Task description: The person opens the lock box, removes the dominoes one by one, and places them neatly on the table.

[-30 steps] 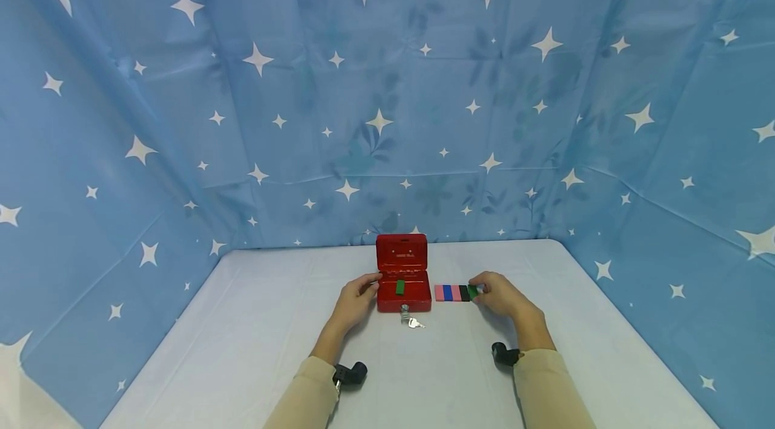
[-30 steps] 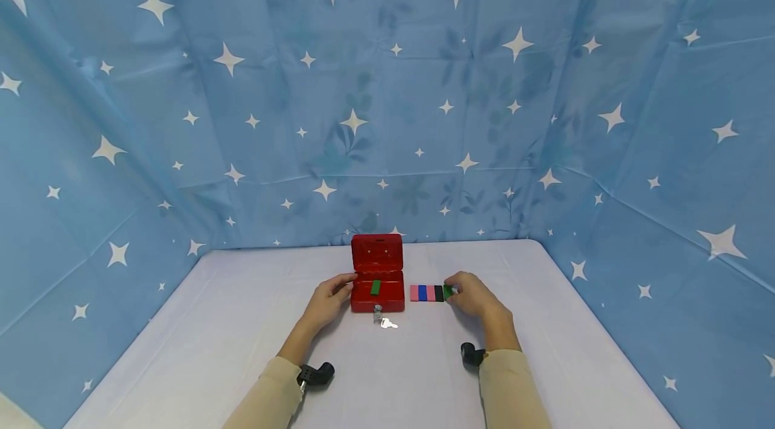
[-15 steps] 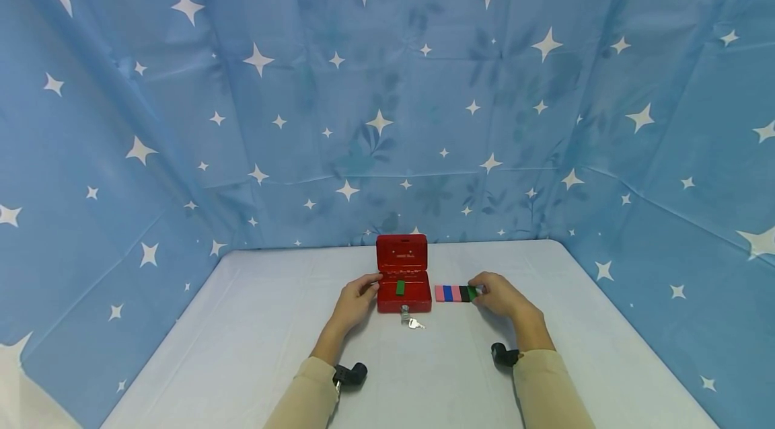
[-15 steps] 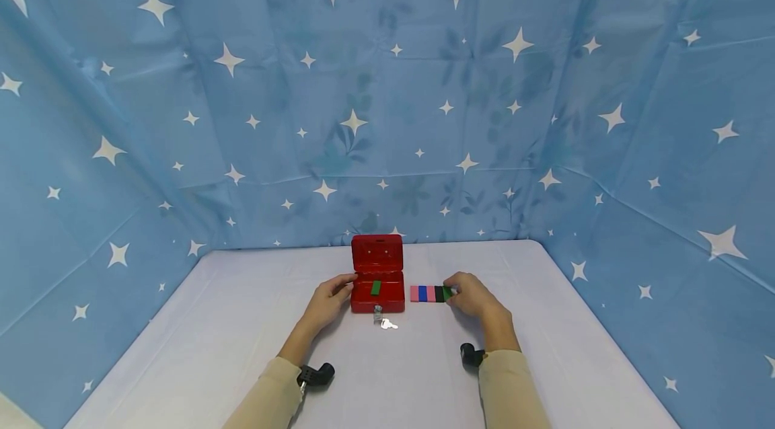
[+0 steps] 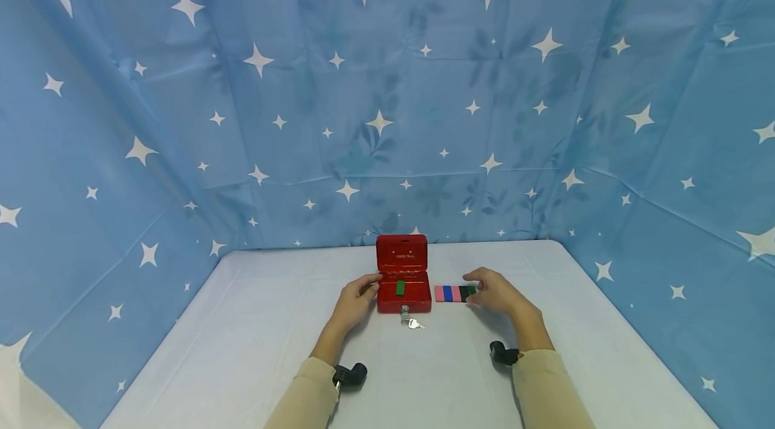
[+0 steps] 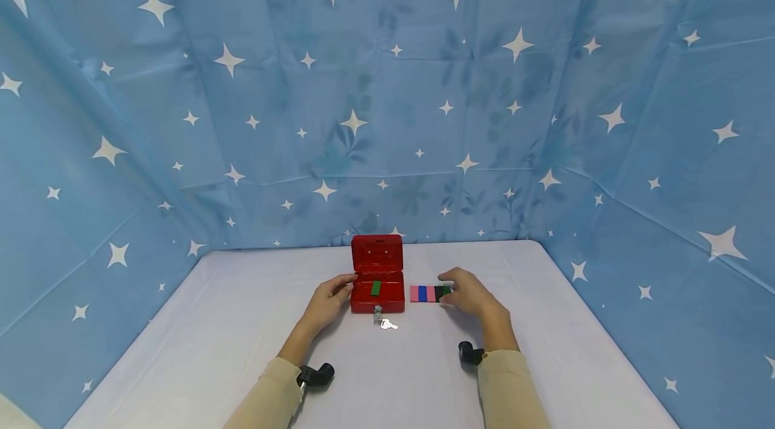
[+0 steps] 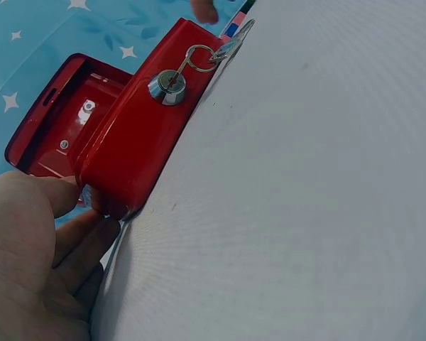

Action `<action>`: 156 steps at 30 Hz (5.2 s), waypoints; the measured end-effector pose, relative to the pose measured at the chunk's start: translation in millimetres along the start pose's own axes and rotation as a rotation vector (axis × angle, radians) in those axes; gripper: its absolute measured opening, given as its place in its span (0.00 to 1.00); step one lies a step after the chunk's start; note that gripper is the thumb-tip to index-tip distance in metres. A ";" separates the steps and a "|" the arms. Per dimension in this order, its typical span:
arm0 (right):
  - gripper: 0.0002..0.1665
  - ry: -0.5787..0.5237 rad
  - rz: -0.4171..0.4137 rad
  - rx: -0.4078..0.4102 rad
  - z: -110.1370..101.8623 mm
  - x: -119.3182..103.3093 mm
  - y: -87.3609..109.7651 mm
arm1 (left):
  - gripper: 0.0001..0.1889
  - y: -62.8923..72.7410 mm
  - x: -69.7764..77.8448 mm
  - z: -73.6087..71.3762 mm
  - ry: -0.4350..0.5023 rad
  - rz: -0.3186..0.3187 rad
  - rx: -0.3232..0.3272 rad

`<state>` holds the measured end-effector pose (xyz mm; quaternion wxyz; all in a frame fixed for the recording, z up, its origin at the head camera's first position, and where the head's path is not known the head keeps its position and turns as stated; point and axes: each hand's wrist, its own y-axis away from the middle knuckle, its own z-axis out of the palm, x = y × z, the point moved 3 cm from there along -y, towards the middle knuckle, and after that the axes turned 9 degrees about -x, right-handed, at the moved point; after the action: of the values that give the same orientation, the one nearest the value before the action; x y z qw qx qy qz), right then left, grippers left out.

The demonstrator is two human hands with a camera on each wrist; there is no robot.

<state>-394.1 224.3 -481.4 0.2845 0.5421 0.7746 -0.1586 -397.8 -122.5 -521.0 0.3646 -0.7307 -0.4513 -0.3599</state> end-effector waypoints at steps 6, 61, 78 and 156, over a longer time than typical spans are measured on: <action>0.26 -0.016 -0.074 0.050 0.5 -25.8 -5.9 | 0.17 0.4 0.7 -0.8 -0.010 -0.004 -0.003; 0.32 0.028 -0.238 0.026 60.3 -96.2 -37.1 | 0.17 1.3 2.8 -1.8 -0.008 0.028 0.002; 0.34 0.063 -0.213 -0.011 65.0 -96.7 -41.3 | 0.17 1.6 0.0 0.6 -0.010 0.026 -0.005; 0.14 0.309 -0.162 0.011 80.9 -113.2 -67.4 | 0.17 1.7 5.5 -1.4 -0.017 0.027 -0.009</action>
<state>-406.7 70.2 -480.1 0.1452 0.4975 0.8493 -0.1001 -394.6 -122.1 -516.0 0.3622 -0.7413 -0.4429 -0.3509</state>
